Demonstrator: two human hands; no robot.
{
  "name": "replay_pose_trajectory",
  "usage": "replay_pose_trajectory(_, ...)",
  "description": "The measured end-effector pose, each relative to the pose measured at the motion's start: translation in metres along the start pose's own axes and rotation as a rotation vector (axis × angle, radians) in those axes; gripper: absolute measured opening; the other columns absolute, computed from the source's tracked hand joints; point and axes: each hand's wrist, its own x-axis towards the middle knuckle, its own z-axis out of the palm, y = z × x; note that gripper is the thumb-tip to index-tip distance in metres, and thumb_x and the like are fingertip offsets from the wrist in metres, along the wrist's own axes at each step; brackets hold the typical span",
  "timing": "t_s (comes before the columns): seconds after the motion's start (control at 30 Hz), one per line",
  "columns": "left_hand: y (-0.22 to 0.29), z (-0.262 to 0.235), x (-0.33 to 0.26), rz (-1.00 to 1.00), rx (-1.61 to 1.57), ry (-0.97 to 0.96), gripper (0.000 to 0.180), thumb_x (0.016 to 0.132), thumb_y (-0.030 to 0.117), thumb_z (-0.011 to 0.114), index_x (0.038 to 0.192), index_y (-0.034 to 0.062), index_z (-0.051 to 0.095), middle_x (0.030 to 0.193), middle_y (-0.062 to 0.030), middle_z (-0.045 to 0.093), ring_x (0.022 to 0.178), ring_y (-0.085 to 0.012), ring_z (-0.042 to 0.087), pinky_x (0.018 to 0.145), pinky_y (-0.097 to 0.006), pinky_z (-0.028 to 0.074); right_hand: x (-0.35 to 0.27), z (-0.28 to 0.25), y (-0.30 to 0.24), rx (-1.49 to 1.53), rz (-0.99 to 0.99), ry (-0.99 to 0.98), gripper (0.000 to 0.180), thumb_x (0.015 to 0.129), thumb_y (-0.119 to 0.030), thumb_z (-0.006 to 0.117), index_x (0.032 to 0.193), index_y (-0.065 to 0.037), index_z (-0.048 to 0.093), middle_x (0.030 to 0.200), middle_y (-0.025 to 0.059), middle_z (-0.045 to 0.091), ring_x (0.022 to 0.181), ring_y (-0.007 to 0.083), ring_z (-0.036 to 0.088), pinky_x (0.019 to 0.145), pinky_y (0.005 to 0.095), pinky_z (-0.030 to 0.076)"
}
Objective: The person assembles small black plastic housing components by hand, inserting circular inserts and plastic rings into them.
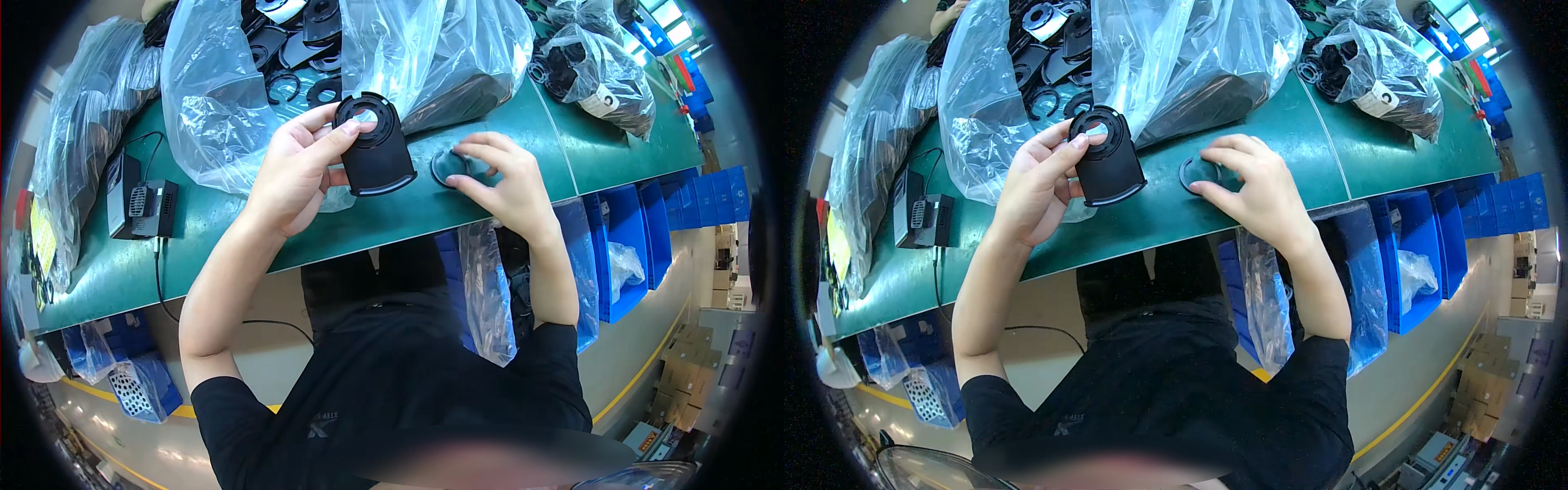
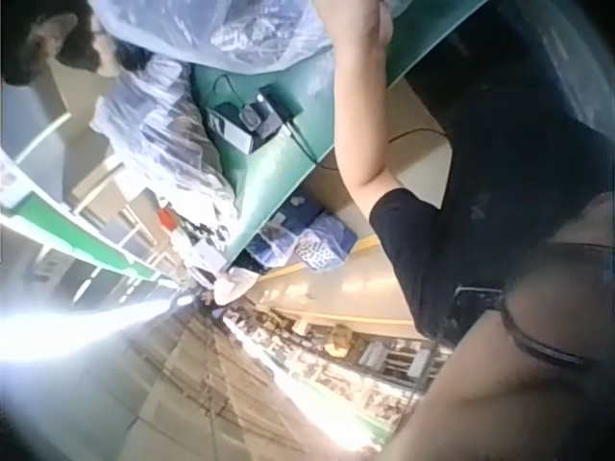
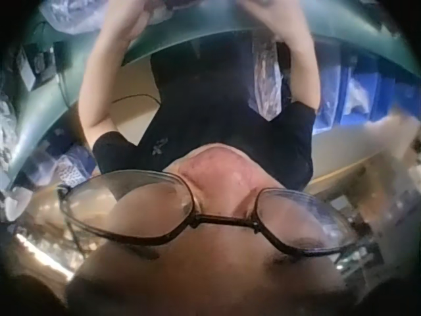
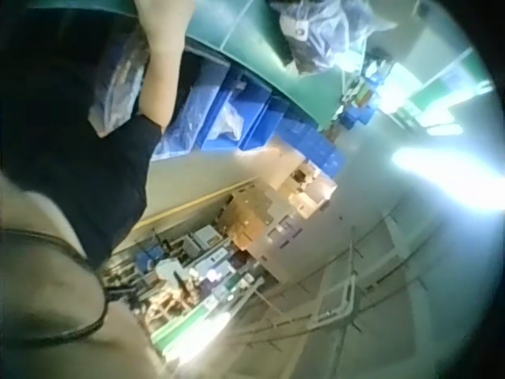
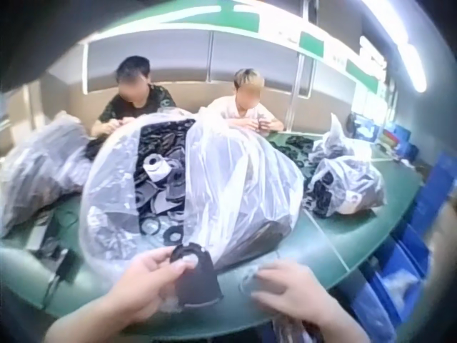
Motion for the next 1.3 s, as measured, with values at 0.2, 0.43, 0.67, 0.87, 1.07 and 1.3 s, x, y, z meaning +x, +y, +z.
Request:
replay_pose_trajectory(0.2,0.0,0.003,0.0,0.004,-0.026,0.021,0.031,0.088,0.015,0.057,0.113,-0.0009,0.052,0.1,-0.0082,0.063,0.087,-0.0119,0.063,0.07,-0.028,0.055,0.002,0.013,-0.002,-0.106,-0.016,-0.037,0.045,0.065,-0.015,0.076,0.103,0.004,0.061,0.102,0.0164,0.061,0.09,0.0296,0.058,0.076,0.0324,0.048)
replay_pose_trajectory(0.43,-0.007,0.0,0.0,0.0,-0.067,-0.026,0.035,0.088,0.015,0.056,0.117,-0.0019,0.049,0.102,-0.0085,0.063,0.088,-0.0128,0.063,0.07,-0.029,0.055,0.008,0.012,-0.015,0.372,0.133,0.133,0.047,0.065,-0.006,0.075,0.108,0.004,0.059,0.105,0.0148,0.062,0.095,0.0203,0.06,0.079,0.0292,0.048)
replay_pose_trajectory(0.67,-0.004,0.001,-0.003,-0.055,-0.023,-0.082,0.038,0.087,0.015,0.058,0.12,-0.0012,0.047,0.104,-0.0072,0.061,0.087,-0.0115,0.062,0.068,-0.028,0.056,0.032,0.017,-0.045,0.47,-0.071,0.237,0.047,0.065,-0.006,0.075,0.108,0.003,0.06,0.101,0.0144,0.063,0.093,0.0195,0.06,0.078,0.0287,0.048)
replay_pose_trajectory(0.87,-0.002,-0.001,-0.004,-0.031,-0.084,-0.144,0.04,0.088,0.013,0.053,0.125,-0.0014,0.044,0.108,-0.0073,0.059,0.093,-0.0123,0.06,0.074,-0.026,0.054,0.046,0.03,-0.059,0.138,-0.255,0.256,0.045,0.063,-0.009,0.075,0.104,0.002,0.062,0.099,0.015,0.064,0.091,0.0297,0.059,0.079,0.0342,0.049)
replay_pose_trajectory(1.07,-0.002,0.001,-0.004,-0.052,-0.136,-0.176,0.043,0.088,0.012,0.046,0.129,-0.0012,0.04,0.111,-0.0086,0.058,0.094,-0.0145,0.06,0.077,-0.03,0.054,0.044,0.032,-0.058,0.064,-0.272,0.256,0.045,0.064,-0.009,0.075,0.105,0.002,0.061,0.102,0.0152,0.063,0.094,0.0299,0.058,0.08,0.0348,0.048)
replay_pose_trajectory(1.3,-0.006,0.0,-0.005,-0.002,-0.076,-0.206,0.044,0.089,0.015,0.05,0.129,-0.0011,0.041,0.112,-0.0083,0.057,0.096,-0.0139,0.058,0.075,-0.028,0.054,0.041,0.033,-0.059,0.038,-0.288,0.264,0.045,0.063,-0.007,0.075,0.105,0.002,0.062,0.103,0.0152,0.063,0.094,0.0302,0.057,0.081,0.0354,0.047)
